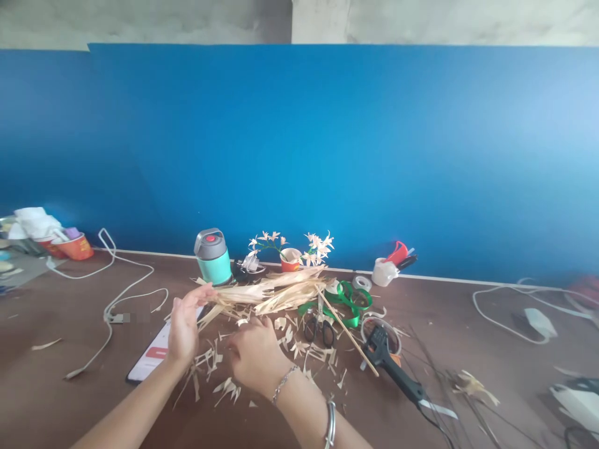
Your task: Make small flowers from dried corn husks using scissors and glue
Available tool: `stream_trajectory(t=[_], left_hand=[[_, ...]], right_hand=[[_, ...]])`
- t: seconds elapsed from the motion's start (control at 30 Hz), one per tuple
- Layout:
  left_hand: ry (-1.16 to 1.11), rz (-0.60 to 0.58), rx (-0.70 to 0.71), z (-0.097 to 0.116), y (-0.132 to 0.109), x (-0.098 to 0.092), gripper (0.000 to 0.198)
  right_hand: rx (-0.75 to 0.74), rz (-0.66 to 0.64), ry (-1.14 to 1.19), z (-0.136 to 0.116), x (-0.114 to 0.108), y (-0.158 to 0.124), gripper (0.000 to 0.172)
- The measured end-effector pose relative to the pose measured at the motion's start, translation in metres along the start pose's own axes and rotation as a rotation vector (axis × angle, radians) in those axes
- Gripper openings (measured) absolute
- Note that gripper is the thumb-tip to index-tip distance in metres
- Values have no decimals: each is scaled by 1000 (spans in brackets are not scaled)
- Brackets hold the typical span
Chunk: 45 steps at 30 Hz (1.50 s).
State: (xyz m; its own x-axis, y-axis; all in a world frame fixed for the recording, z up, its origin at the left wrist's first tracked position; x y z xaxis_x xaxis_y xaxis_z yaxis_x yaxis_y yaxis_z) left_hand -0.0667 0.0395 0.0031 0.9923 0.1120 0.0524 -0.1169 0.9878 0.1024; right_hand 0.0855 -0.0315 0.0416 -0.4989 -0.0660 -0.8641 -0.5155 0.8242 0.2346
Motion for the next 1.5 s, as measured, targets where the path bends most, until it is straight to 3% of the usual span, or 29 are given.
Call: stream_trajectory(t=[0.1,0.2,0.33,0.43,0.5,0.57,0.63,0.7,0.8,0.9,1.03,1.23,1.37,1.5], left_hand=[[69,-49,-18,1,-5,3,61],[171,-116,4,1,-11,4,55],[284,-288,14,10,-19,6,44],[336,-452,65,19,-25,8,41],[337,-495,110,21,-27,10,41],[358,-434,119,21,-25,11,38],[479,-265,122,19,-20,10,31],[746,-54,182,17,-14,8,21],[1165,63,288,12,-9,4,13],[1349,77,325,5,-7,-1,16],[1396,34,366,-1,-5,-6,23],[1450,76,332,7,-4,-1,26],[1325,58,225,18,-1,1,23],[975,-44,47,34,11,-5,19]], right_hand=[[57,146,213,-12,8,9,20],[31,194,273,-20,11,17,24],[-61,135,122,-17,7,19,12],[-120,28,177,-11,0,13,8],[-118,-26,204,-8,-5,8,13],[-105,-49,192,-6,-9,3,17],[-94,-51,175,-6,-11,0,18],[-89,-56,135,-6,-10,-2,20],[-82,-81,5,-5,-6,-2,35],[-75,-69,-44,-4,-4,-1,38],[-60,-29,-1,-3,-6,-2,24],[-33,-40,-5,-2,-9,-5,25],[1,-28,-20,0,-14,-5,23],[47,53,9,6,-20,-4,22]])
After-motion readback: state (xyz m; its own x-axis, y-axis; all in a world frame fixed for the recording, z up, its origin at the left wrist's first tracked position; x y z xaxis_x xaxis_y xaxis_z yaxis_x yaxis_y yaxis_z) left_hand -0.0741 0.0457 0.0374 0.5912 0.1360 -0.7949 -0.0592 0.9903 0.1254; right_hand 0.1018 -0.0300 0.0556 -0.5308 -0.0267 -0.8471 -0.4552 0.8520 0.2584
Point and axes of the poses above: each hand's wrist, its own y-axis towards the middle knuckle, its own x-axis out of the palm, z = x × y, the point moved 1 cm from there along y, towards the middle knuckle, and after that the axes turned 13 degrees about -x, right-handed, at the moved point
